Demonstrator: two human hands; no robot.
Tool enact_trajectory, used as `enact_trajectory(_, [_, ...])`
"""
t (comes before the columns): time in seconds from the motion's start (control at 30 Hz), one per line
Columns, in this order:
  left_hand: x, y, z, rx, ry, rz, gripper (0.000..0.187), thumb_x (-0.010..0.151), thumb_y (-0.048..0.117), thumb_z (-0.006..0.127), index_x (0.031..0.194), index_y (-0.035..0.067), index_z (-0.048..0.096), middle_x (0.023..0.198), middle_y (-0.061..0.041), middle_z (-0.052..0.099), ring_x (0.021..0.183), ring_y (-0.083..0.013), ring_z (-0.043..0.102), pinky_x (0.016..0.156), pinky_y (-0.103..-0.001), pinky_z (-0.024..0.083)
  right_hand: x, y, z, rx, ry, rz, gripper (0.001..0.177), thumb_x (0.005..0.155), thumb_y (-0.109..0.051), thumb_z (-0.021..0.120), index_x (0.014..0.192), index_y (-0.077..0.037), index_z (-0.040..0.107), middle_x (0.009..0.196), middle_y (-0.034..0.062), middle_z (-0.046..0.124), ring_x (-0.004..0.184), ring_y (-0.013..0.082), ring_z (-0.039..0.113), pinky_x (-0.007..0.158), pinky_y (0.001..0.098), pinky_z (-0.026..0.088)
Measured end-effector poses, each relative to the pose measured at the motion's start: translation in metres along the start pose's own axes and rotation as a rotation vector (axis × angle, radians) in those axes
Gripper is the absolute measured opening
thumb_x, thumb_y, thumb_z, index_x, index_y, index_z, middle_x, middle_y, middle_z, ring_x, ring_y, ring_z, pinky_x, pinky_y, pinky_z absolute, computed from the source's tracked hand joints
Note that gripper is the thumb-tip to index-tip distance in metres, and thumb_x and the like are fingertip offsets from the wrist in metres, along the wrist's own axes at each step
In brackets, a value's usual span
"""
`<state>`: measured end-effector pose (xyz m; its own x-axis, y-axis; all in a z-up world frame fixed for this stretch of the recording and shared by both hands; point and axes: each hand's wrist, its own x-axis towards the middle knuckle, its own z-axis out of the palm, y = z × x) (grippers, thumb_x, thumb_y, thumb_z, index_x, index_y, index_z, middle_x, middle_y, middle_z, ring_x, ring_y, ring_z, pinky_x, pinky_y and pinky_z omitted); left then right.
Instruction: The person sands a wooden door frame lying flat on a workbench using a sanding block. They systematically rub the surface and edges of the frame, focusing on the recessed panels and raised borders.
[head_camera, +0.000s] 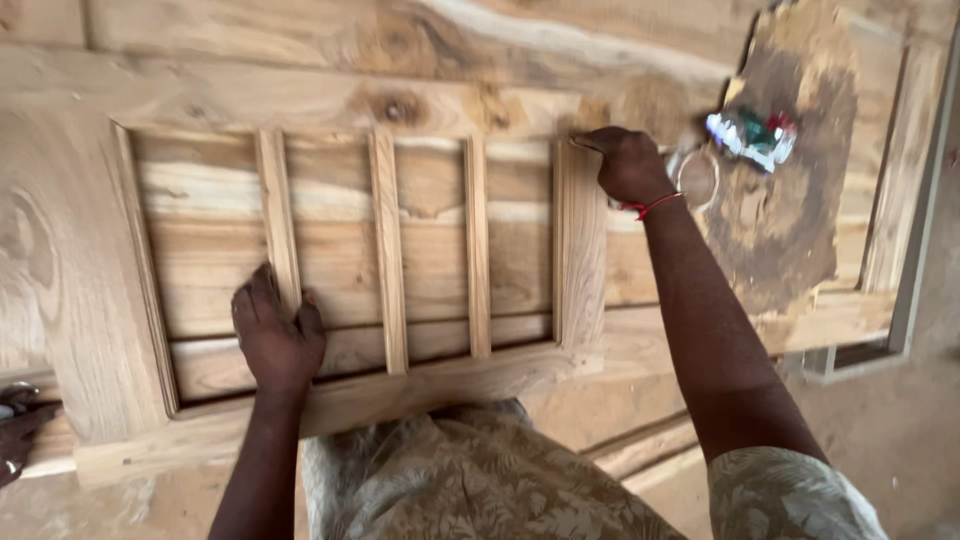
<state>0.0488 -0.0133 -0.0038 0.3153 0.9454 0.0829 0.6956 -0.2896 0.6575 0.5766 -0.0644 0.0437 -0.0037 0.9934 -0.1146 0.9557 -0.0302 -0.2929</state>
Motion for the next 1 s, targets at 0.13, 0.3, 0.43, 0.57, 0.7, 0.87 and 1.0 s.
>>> enact_trajectory(0.13, [-0.002, 0.001, -0.001, -0.029, -0.026, -0.026, 0.061, 0.096, 0.012, 0.069, 0.148, -0.01, 0.047, 0.128, -0.028, 0.053, 0.116, -0.0463, 0.052, 0.102, -0.055, 0.046, -0.059, -0.023, -0.003, 0.088, -0.098, 0.113, 0.057, 0.075, 0.013, 0.054, 0.12, -0.012, 0.078, 0.115, 0.017, 0.076, 0.101, 0.0358, 0.072, 0.088, 0.0417, 0.058])
enact_trajectory(0.3, [-0.006, -0.006, 0.003, -0.042, -0.055, -0.034, 0.062, 0.097, 0.009, 0.07, 0.152, -0.009, 0.045, 0.132, -0.028, 0.051, 0.122, -0.0454, 0.052, 0.108, -0.054, 0.046, -0.163, -0.085, -0.003, 0.468, -0.13, 0.542, 0.043, 0.088, 0.007, 0.06, 0.127, -0.009, 0.072, 0.121, 0.0154, 0.075, 0.106, 0.028, 0.073, 0.091, 0.0331, 0.056])
enact_trajectory(0.43, [-0.01, -0.01, 0.006, -0.146, -0.07, -0.055, 0.062, 0.1, 0.005, 0.067, 0.152, -0.011, 0.039, 0.137, -0.03, 0.045, 0.13, -0.0449, 0.051, 0.116, -0.051, 0.046, -0.228, -0.126, 0.013, 0.802, -0.097, 0.741, 0.037, 0.094, 0.001, 0.064, 0.129, -0.009, 0.07, 0.126, 0.013, 0.074, 0.113, 0.0226, 0.07, 0.098, 0.0305, 0.055])
enact_trajectory(0.57, [-0.011, -0.015, 0.007, -0.138, -0.06, 0.002, 0.063, 0.101, 0.003, 0.069, 0.153, -0.011, 0.037, 0.139, -0.031, 0.043, 0.133, -0.0456, 0.049, 0.118, -0.051, 0.044, -0.268, -0.162, 0.032, 0.602, 0.064, 0.625, 0.038, 0.094, -0.001, 0.063, 0.13, -0.01, 0.07, 0.125, 0.0139, 0.075, 0.112, 0.0242, 0.073, 0.095, 0.0323, 0.057])
enact_trajectory(0.7, [-0.012, -0.016, 0.006, -0.112, -0.084, -0.008, 0.066, 0.1, 0.002, 0.069, 0.157, -0.01, 0.037, 0.139, -0.028, 0.046, 0.13, -0.0443, 0.049, 0.118, -0.051, 0.044, -0.266, -0.207, 0.064, 0.076, 0.168, 0.389, 0.041, 0.094, 0.003, 0.051, 0.131, -0.002, 0.066, 0.13, 0.0212, 0.07, 0.121, 0.0376, 0.067, 0.104, 0.0426, 0.054])
enact_trajectory(0.87, [-0.012, -0.016, 0.004, -0.14, -0.096, 0.014, 0.063, 0.102, 0.001, 0.067, 0.154, -0.012, 0.035, 0.137, -0.028, 0.044, 0.132, -0.0437, 0.049, 0.121, -0.049, 0.044, -0.267, -0.227, 0.046, 0.074, 0.021, 0.381, 0.052, 0.081, 0.007, 0.048, 0.124, -0.006, 0.074, 0.125, 0.0169, 0.073, 0.115, 0.0337, 0.069, 0.099, 0.0419, 0.054])
enact_trajectory(1.0, [-0.01, -0.012, 0.005, -0.246, -0.079, 0.032, 0.062, 0.104, 0.0, 0.066, 0.154, -0.014, 0.031, 0.139, -0.03, 0.041, 0.138, -0.0436, 0.049, 0.123, -0.049, 0.043, -0.264, -0.21, 0.028, 0.07, -0.119, 0.462, 0.05, 0.087, 0.004, 0.05, 0.129, -0.01, 0.073, 0.12, 0.0139, 0.074, 0.108, 0.031, 0.069, 0.098, 0.0408, 0.055])
